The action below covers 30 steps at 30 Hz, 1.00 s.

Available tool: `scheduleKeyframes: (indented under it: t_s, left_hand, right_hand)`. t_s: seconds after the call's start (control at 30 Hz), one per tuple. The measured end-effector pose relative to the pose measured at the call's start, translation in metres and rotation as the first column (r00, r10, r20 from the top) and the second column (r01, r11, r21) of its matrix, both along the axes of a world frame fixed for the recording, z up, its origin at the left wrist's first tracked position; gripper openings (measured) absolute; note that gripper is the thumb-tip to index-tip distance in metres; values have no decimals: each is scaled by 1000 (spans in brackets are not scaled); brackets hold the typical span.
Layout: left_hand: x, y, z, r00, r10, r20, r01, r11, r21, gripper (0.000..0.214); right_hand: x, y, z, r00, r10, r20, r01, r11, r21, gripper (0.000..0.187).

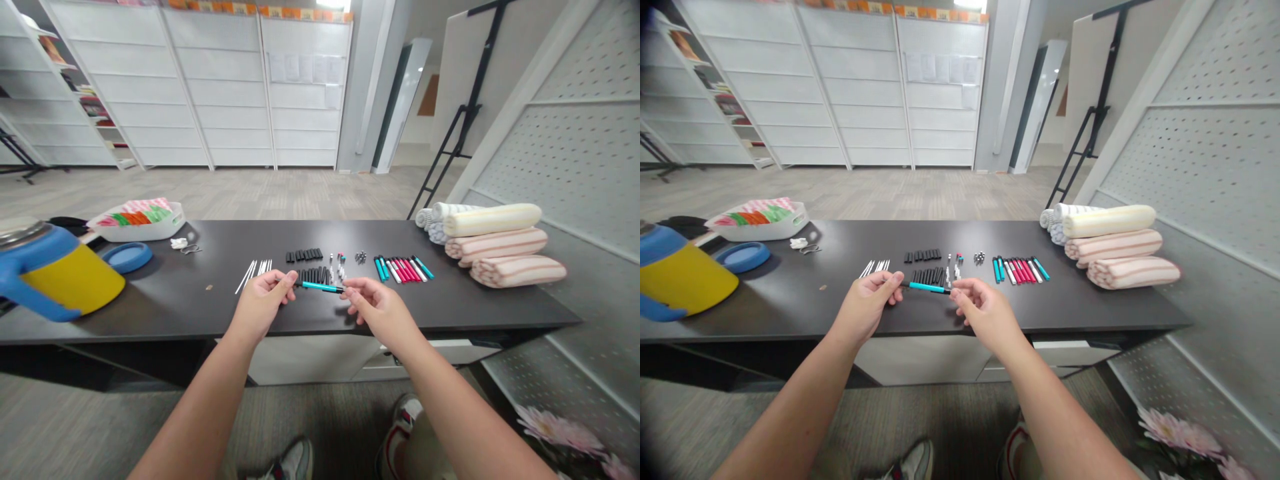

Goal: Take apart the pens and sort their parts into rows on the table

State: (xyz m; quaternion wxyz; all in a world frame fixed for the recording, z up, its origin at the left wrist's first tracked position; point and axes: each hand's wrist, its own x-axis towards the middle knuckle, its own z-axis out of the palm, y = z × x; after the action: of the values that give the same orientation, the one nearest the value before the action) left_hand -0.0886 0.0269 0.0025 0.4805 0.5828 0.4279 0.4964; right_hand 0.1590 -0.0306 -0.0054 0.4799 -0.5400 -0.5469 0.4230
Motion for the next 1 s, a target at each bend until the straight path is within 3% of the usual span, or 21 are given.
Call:
scheduleKeyframes:
  t_s: [0.13, 0.5, 0.73, 0.83, 0.9, 1.0]
  left_hand:
    - [-1, 0, 0, 1000, -9, -2, 9, 1000, -3, 42]
    - [0, 0, 0, 1000, 4, 6, -4, 1000, -7, 42]
    - [1, 3, -2, 998, 41, 53, -41, 999, -1, 41]
    - [2, 4, -1, 997, 49, 62, -49, 999, -5, 41]
    - [3, 5, -2, 998, 47, 52, -46, 999, -6, 41]
    - [3, 6, -4, 998, 37, 41, -37, 999, 0, 42]
  right_hand:
    - [-1, 0, 4, 997, 18, 72, -17, 1000, -20, 44]
    - [2, 2, -4, 998, -66, -23, 67, 998, 2, 40]
    - [13, -2, 4, 991, -132, -26, 132, 990, 38, 39]
    - [35, 4, 18, 965, -213, 155, 197, 974, 112, 26]
    - [48, 14, 30, 854, -297, 427, 235, 953, 194, 15]
    - [57, 37, 48, 675, -247, 695, 84, 962, 260, 17]
